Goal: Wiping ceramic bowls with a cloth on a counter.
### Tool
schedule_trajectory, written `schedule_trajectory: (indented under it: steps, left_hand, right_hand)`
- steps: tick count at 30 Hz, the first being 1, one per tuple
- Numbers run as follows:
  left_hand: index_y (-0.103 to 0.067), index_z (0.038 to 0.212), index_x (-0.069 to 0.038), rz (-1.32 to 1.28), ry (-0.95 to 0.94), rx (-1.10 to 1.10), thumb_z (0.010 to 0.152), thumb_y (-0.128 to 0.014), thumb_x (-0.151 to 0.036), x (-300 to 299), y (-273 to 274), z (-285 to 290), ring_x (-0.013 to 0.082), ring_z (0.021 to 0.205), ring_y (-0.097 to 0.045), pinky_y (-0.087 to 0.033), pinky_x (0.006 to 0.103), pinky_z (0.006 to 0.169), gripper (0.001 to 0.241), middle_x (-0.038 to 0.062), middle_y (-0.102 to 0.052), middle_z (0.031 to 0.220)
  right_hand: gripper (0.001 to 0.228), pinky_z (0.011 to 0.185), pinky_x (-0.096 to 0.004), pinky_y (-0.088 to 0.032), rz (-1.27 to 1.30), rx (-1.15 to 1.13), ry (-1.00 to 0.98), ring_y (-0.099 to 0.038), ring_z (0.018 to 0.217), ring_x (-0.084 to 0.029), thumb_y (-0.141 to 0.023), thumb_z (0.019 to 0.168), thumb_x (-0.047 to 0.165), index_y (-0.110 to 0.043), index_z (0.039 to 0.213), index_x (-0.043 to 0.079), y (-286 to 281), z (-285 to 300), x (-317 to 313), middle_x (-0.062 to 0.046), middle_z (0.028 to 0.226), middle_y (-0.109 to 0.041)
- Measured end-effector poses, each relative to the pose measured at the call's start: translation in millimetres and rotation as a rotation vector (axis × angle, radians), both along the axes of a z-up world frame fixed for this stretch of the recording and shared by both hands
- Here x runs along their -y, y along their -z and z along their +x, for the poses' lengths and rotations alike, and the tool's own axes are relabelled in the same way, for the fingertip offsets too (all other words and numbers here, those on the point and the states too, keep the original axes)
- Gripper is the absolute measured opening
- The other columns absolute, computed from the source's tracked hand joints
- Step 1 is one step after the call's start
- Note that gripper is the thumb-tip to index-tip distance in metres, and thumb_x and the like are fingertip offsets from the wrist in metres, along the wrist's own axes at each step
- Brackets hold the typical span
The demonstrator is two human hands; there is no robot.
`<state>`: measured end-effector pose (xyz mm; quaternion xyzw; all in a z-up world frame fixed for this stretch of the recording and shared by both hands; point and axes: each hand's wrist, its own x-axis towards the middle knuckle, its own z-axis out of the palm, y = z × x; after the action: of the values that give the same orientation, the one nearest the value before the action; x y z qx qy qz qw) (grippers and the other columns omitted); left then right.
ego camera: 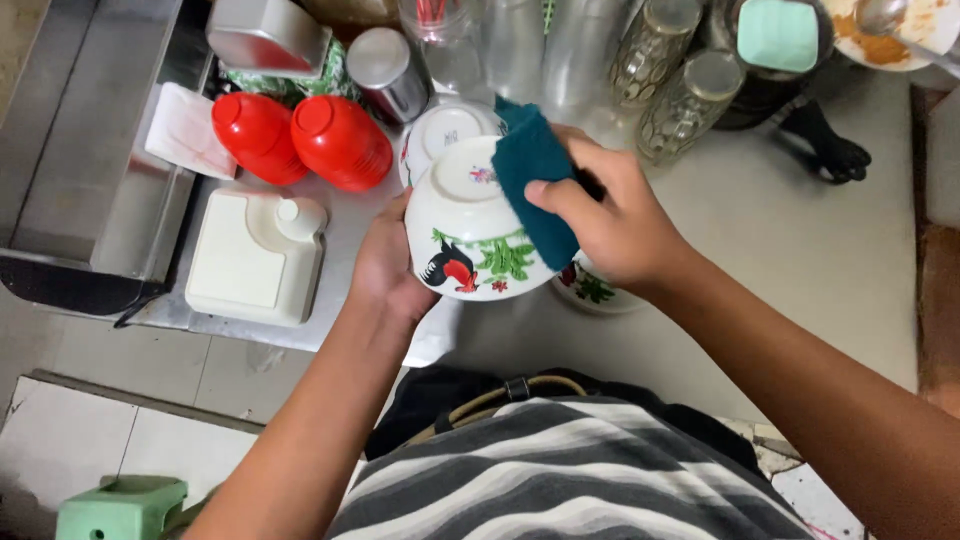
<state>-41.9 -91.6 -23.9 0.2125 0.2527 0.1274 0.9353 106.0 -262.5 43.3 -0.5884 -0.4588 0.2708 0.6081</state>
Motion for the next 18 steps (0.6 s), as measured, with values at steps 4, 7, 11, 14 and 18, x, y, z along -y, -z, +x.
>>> schedule_trajectory:
  steps: [4, 7, 11, 14, 18]
  left_hand:
    - [-0.052, 0.141, 0.004, -0.063, 0.011, 0.033, 0.107, -0.033, -0.023, 8, -10, 0, 0.0354, 0.122, -0.064, -0.05, 0.0477, 0.11, 0.047, 0.023, -0.063, 0.138]
    - [-0.052, 0.14, 0.003, -0.038, 0.015, 0.035, 0.108, -0.031, -0.025, 2, -24, 2, 0.0357, 0.122, -0.064, -0.05, 0.0477, 0.11, 0.048, 0.023, -0.063, 0.136]
    - [-0.053, 0.139, 0.004, 0.054, -0.027, 0.092, 0.108, -0.03, -0.025, -11, -31, 7, 0.036, 0.122, -0.064, -0.05, 0.0492, 0.11, 0.047, 0.022, -0.063, 0.136]
    - [-0.053, 0.139, 0.004, 0.077, -0.054, 0.132, 0.109, -0.031, -0.024, -6, -32, 11, 0.0352, 0.124, -0.064, -0.05, 0.0487, 0.111, 0.047, 0.022, -0.063, 0.137]
    - [-0.055, 0.135, 0.002, 0.123, -0.04, 0.092, 0.109, -0.029, -0.031, -25, -43, 14, 0.0334, 0.119, -0.065, -0.052, 0.0468, 0.108, 0.049, 0.02, -0.065, 0.133]
  right_hand:
    - [0.046, 0.103, -0.035, -0.049, 0.023, -0.282, -0.014, -0.061, 0.118, -0.022, -0.054, 0.107, 0.034, -0.061, 0.129, -0.006, 14, 21, -12, -0.017, 0.131, -0.062]
    - [0.057, 0.1, -0.035, -0.055, -0.157, -0.542, 0.029, -0.067, 0.111, -0.022, -0.048, 0.106, 0.044, -0.059, 0.136, -0.003, 16, 14, -15, -0.017, 0.125, -0.067]
    - [0.058, 0.111, -0.036, -0.044, 0.072, 0.177, 0.116, -0.055, 0.13, -0.026, -0.051, 0.114, 0.039, -0.041, 0.149, -0.007, 0, -10, -8, -0.018, 0.14, -0.056]
    - [0.057, 0.113, -0.039, -0.042, 0.116, 0.268, 0.22, -0.052, 0.13, -0.03, -0.053, 0.116, 0.034, -0.043, 0.149, -0.011, -12, -6, -17, -0.023, 0.14, -0.054]
    - [0.057, 0.102, -0.037, -0.05, -0.118, -0.337, 0.292, -0.061, 0.109, -0.025, -0.055, 0.108, 0.032, -0.059, 0.143, -0.012, 1, 2, -50, -0.023, 0.124, -0.067]
